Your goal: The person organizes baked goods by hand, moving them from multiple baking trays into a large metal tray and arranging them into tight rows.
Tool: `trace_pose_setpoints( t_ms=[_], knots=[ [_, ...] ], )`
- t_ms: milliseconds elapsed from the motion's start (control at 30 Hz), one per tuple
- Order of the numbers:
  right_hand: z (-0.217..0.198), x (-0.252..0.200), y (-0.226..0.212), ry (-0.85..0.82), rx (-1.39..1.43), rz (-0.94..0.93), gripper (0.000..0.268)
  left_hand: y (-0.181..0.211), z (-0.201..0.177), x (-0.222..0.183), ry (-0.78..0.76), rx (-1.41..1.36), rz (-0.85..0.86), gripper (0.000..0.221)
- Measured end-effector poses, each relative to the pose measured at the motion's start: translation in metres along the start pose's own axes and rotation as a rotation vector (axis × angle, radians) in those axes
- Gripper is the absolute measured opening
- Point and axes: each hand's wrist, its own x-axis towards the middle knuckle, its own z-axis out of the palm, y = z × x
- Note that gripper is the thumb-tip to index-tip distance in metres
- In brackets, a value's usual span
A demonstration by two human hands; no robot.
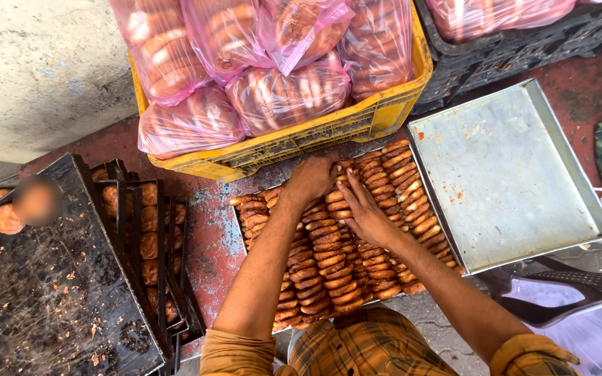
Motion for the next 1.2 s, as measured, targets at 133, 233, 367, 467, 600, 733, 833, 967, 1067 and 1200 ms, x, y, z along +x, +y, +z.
trace_pose_setpoints(
  t_ms=[133, 233, 367, 467, 600, 733, 833, 967, 1067, 1200],
  knots=[
    [-0.006, -0.004, -0.011, -0.023, -0.092, 0.082, 0.104, -0.002, 0.004, 0.005, 0.010, -0.073, 0.026, 0.045],
    [-0.015, -0.007, -0.022, 0.008, 0.016, 0.151, 0.110, -0.004, 0.001, 0.004, -0.089, -0.139, 0.001, 0.050],
    [-0.021, -0.008, -0.024, -0.023, 0.007, 0.212, 0.100, -0.010, 0.001, 0.006, -0.001, -0.129, 0.052, 0.056],
    [-0.023, -0.015, -0.020, 0.140, -0.040, 0.140, 0.089, -0.009, 0.004, 0.000, 0.069, -0.133, 0.058, 0.060],
    [-0.012, -0.019, -0.024, 0.104, 0.061, 0.271, 0.068, -0.009, 0.005, -0.014, 0.098, -0.199, 0.082, 0.063],
    [0.004, -0.026, -0.036, 0.128, 0.036, 0.228, 0.073, -0.012, 0.005, -0.024, 0.146, -0.185, 0.098, 0.061],
    [0.012, -0.020, -0.042, 0.122, -0.037, 0.165, 0.083, -0.014, 0.003, -0.026, 0.192, -0.210, 0.114, 0.060],
    [0.016, -0.018, -0.041, 0.092, 0.013, 0.158, 0.089, -0.017, 0.006, -0.027, 0.277, -0.223, 0.153, 0.057],
    [0.015, -0.017, -0.040, 0.104, 0.020, 0.111, 0.094, -0.019, 0.006, -0.030, 0.323, -0.255, 0.180, 0.056],
    [0.008, -0.019, -0.040, 0.070, 0.042, 0.258, 0.098, -0.024, 0.006, -0.048, 0.415, -0.289, 0.227, 0.055]
  ],
)
